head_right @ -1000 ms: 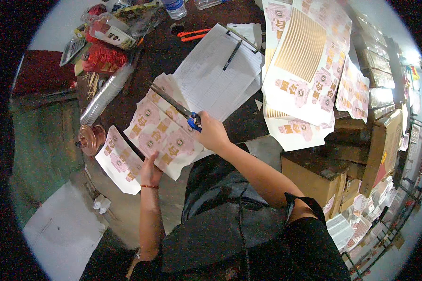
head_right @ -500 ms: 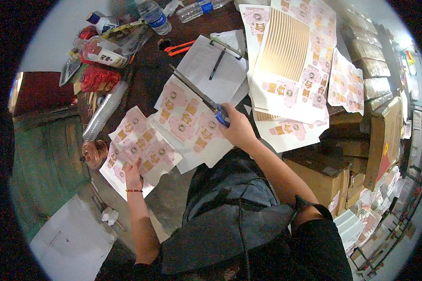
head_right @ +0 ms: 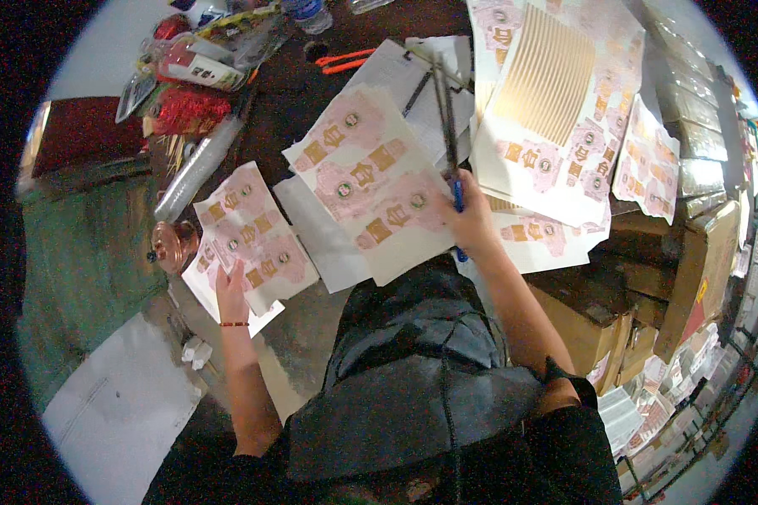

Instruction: The person unfolds printed paper sheets and uses scissors to cut them into smaller sections. They repeatedly pick up sheets, align them, and cut along printed lines, placing the cut pieces on the table.

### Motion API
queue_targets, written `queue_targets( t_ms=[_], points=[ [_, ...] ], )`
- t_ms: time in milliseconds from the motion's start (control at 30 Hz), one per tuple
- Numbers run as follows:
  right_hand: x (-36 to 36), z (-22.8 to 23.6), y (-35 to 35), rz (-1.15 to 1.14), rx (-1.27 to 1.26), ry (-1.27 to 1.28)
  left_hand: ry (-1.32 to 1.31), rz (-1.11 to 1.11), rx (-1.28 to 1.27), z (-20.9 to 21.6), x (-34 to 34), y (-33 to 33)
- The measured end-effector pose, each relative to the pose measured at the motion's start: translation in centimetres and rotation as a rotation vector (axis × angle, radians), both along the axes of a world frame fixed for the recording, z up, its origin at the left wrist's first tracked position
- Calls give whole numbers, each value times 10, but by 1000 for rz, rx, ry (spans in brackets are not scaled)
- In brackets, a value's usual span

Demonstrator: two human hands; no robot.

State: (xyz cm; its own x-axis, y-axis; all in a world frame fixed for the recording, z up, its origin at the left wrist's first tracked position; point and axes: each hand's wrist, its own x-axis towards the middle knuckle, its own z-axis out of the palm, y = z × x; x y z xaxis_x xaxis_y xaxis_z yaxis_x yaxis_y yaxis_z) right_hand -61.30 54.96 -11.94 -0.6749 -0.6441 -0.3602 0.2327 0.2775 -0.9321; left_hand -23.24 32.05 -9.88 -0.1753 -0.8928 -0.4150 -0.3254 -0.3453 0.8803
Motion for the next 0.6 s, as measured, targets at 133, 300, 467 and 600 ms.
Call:
queue_targets(
  t_ms=[133, 300, 467, 600],
  points=[
    [2, -8, -16, 74, 154, 170, -195, -89, -96, -14, -17, 10],
    [4, -14, -19, 103, 289, 276, -473, -170, -265, -4, -44, 27],
    [5, -14, -26, 70, 330, 294, -707, -116, -568, -24, -41, 34],
    [-1, -5, -34, 70, 369, 239, -630, -160, -646, -35, -36, 31]
  ],
)
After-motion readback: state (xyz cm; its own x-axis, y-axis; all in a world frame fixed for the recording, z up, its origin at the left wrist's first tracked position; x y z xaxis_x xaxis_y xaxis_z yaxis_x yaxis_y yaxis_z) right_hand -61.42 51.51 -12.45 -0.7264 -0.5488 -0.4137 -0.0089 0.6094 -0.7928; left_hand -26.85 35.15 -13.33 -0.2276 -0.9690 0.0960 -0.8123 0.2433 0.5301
